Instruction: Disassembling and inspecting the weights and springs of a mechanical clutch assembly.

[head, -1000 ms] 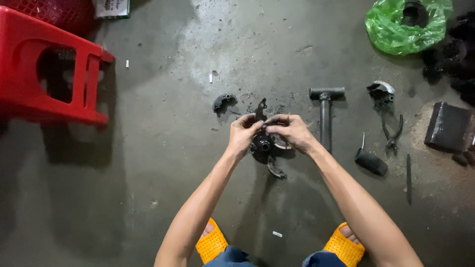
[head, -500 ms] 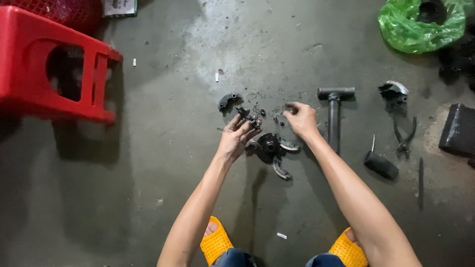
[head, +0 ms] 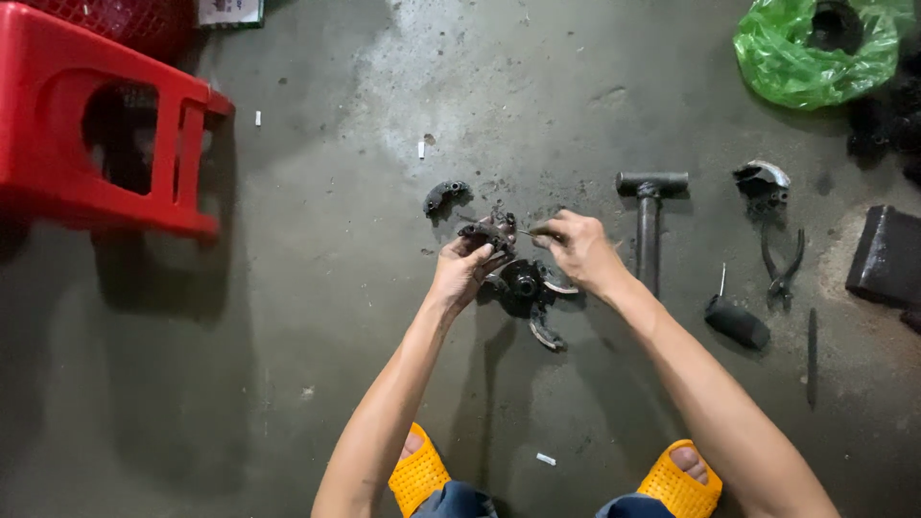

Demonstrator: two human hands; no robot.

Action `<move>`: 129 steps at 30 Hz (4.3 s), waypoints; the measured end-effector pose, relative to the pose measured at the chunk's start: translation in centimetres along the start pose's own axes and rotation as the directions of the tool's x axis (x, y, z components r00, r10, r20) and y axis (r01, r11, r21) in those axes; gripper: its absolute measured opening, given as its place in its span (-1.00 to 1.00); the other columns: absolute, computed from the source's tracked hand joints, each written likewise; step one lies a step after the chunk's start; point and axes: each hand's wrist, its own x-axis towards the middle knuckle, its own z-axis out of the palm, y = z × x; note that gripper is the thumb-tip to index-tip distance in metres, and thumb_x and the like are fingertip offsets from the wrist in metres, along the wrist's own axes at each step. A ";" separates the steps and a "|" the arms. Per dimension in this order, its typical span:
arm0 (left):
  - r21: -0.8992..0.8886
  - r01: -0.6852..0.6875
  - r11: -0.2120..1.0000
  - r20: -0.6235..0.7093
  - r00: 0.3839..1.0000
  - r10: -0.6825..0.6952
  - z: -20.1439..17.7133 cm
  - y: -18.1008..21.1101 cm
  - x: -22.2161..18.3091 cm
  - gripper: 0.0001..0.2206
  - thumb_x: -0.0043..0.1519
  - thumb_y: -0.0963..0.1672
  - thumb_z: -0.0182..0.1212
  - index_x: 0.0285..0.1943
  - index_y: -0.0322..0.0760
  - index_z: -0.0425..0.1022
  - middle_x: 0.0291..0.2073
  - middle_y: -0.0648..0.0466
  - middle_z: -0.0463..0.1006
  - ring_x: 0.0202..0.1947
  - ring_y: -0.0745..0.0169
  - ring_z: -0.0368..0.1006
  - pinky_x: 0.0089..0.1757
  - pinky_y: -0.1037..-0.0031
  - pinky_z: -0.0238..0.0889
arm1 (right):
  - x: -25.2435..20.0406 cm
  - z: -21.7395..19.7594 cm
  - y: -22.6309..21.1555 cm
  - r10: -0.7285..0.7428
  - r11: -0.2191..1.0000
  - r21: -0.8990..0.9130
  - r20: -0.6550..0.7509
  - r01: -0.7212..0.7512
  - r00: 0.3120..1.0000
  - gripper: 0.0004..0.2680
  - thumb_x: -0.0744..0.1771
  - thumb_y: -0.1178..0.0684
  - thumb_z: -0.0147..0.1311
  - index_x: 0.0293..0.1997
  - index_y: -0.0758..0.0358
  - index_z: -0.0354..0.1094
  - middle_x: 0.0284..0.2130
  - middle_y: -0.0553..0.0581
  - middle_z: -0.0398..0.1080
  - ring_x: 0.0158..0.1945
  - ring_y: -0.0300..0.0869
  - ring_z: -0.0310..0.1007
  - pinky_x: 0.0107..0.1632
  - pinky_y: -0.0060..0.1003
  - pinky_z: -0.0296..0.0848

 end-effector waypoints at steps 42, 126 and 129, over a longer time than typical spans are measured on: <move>0.708 0.147 0.691 0.272 0.846 -0.458 3.4 4.4 1.0 -0.63 0.01 -0.27 0.47 0.04 -0.45 0.64 -0.21 0.12 0.69 -0.19 0.41 0.52 -0.07 0.48 0.42 | -2.8 0.3 0.1 0.048 0.957 0.274 0.178 -0.097 0.983 -0.69 0.16 0.02 0.48 -0.55 0.35 0.29 -0.71 0.06 0.23 -0.56 -0.38 0.12 -0.52 -0.33 0.18; 0.947 -0.202 0.249 0.100 0.924 0.369 -11.3 17.5 -1.4 -0.52 0.16 -0.19 0.35 0.29 -0.41 0.39 0.05 -0.16 0.53 -0.09 0.03 0.60 -0.16 0.34 0.52 | 17.9 17.6 -4.5 0.069 0.652 -0.688 0.472 0.318 0.879 -0.78 0.23 0.11 0.17 -0.06 0.10 0.43 -0.01 0.24 0.35 0.08 0.12 0.40 -0.15 0.00 0.55; 0.930 -0.126 0.347 0.002 0.942 0.336 -9.9 17.5 -1.4 -0.59 0.19 -0.19 0.34 0.23 -0.41 0.44 0.03 -0.12 0.56 -0.18 0.13 0.62 -0.24 0.38 0.53 | 17.8 18.0 -3.7 0.069 0.689 -0.668 0.446 0.281 0.892 -0.86 0.32 0.04 0.09 -0.08 0.16 0.43 -0.07 0.26 0.40 -0.04 0.14 0.47 -0.19 -0.03 0.56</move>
